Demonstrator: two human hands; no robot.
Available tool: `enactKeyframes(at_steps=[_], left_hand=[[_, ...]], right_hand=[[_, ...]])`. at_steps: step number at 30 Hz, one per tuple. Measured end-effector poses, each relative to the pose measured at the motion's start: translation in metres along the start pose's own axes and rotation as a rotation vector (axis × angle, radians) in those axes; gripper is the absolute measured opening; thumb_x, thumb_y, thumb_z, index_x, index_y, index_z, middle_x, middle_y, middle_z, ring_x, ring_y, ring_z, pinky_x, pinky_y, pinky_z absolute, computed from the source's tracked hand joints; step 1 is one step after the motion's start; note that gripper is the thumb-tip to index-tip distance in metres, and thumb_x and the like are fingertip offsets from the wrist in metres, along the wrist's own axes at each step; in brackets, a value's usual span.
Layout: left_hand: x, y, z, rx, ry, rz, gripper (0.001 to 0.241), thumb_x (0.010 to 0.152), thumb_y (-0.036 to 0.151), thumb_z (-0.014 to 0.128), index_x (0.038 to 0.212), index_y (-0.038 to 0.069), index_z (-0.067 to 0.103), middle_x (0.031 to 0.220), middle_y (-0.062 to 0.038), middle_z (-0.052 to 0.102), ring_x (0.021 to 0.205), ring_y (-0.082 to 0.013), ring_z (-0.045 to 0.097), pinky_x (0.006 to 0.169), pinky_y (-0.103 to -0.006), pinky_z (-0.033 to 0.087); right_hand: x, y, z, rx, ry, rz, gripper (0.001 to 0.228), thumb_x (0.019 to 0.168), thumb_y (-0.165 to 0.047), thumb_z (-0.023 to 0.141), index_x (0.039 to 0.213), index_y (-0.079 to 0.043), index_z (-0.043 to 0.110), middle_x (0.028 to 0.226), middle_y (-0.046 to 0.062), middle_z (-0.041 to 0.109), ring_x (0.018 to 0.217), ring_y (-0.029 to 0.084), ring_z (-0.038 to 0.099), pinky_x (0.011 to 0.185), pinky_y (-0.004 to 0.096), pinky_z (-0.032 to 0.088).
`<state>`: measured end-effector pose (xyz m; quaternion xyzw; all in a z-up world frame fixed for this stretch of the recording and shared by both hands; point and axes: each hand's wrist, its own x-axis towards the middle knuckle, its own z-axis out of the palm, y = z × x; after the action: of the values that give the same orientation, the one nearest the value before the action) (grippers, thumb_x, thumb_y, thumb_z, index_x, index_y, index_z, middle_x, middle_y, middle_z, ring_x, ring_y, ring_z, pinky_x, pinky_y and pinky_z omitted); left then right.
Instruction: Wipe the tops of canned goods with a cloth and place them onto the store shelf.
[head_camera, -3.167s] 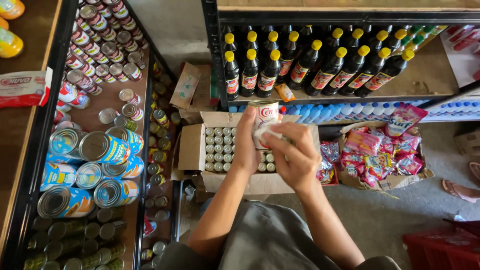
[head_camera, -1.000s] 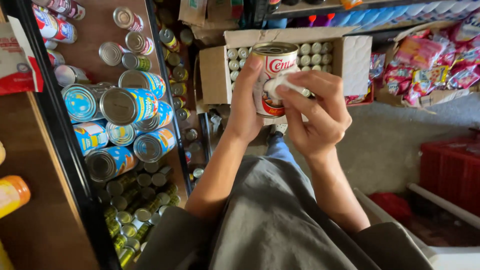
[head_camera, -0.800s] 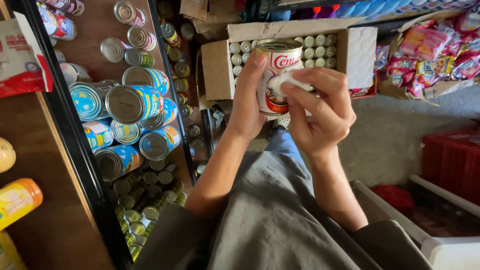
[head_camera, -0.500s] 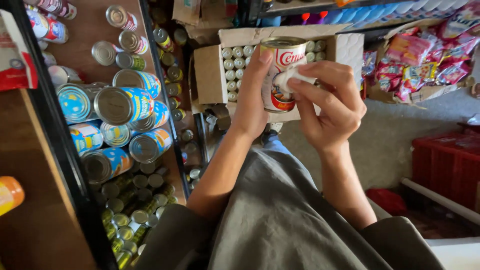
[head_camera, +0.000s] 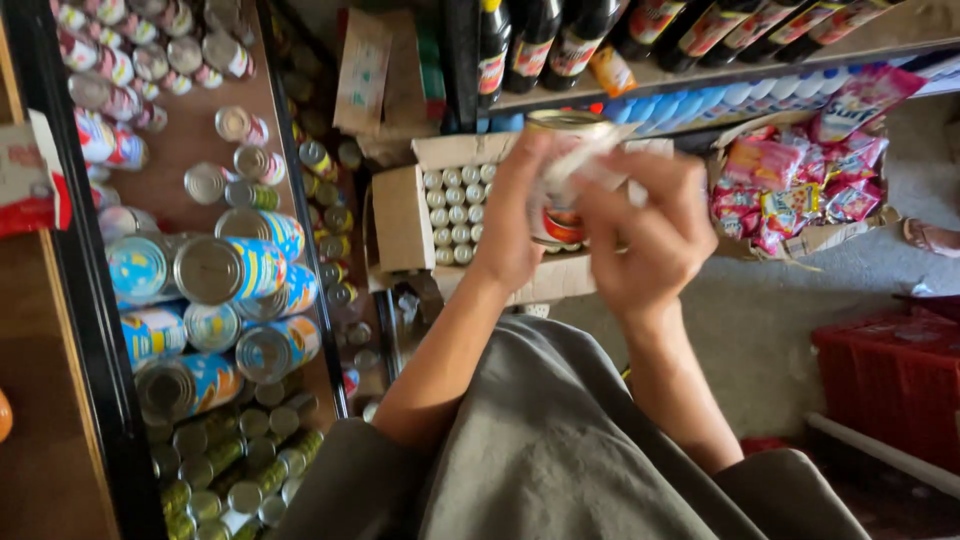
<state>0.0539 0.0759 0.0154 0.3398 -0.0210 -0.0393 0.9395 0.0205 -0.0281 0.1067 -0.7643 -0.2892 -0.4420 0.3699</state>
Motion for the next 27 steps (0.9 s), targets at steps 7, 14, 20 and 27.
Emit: enactKeyframes(at_steps=[7,14,20,27], left_hand=[[0.000,0.018,0.022,-0.013,-0.037,-0.015,0.048,0.103,0.046,0.055,0.127,0.005,0.062,0.102,-0.019,0.070,0.084,-0.0281,0.072,0.069,-0.0415,0.061],[-0.010,0.029,0.039,0.058,-0.007,0.009,0.041,0.105,0.038,0.060,0.126,0.003,0.062,0.106,-0.013,0.067,0.094,-0.0196,0.068,0.082,-0.0371,0.060],[-0.007,0.002,0.026,0.138,0.063,-0.062,0.039,0.106,0.037,0.061,0.128,0.005,0.061,0.106,-0.009,0.066,0.093,-0.0163,0.066,0.082,-0.0339,0.059],[-0.001,0.008,0.031,0.237,0.105,-0.166,0.063,0.100,0.054,0.061,0.133,0.001,0.054,0.111,-0.025,0.065,0.094,-0.0334,0.068,0.081,-0.0443,0.060]], right_hand=[[-0.005,0.010,0.004,0.039,0.007,0.037,0.006,0.092,0.004,0.078,0.091,-0.001,0.081,0.100,0.020,0.071,0.087,0.037,0.067,0.077,0.047,0.056],[0.000,0.001,0.003,0.043,0.056,0.056,0.004,0.093,0.006,0.077,0.091,0.004,0.080,0.099,0.022,0.068,0.085,0.037,0.065,0.078,0.048,0.057],[-0.011,0.018,0.000,-0.011,0.021,0.129,0.007,0.097,0.004,0.076,0.093,0.004,0.082,0.097,0.022,0.068,0.079,0.034,0.060,0.074,0.047,0.054],[-0.037,0.014,0.003,0.002,0.000,0.204,0.004,0.093,0.000,0.081,0.090,0.003,0.082,0.096,0.023,0.069,0.082,0.039,0.063,0.074,0.048,0.055]])
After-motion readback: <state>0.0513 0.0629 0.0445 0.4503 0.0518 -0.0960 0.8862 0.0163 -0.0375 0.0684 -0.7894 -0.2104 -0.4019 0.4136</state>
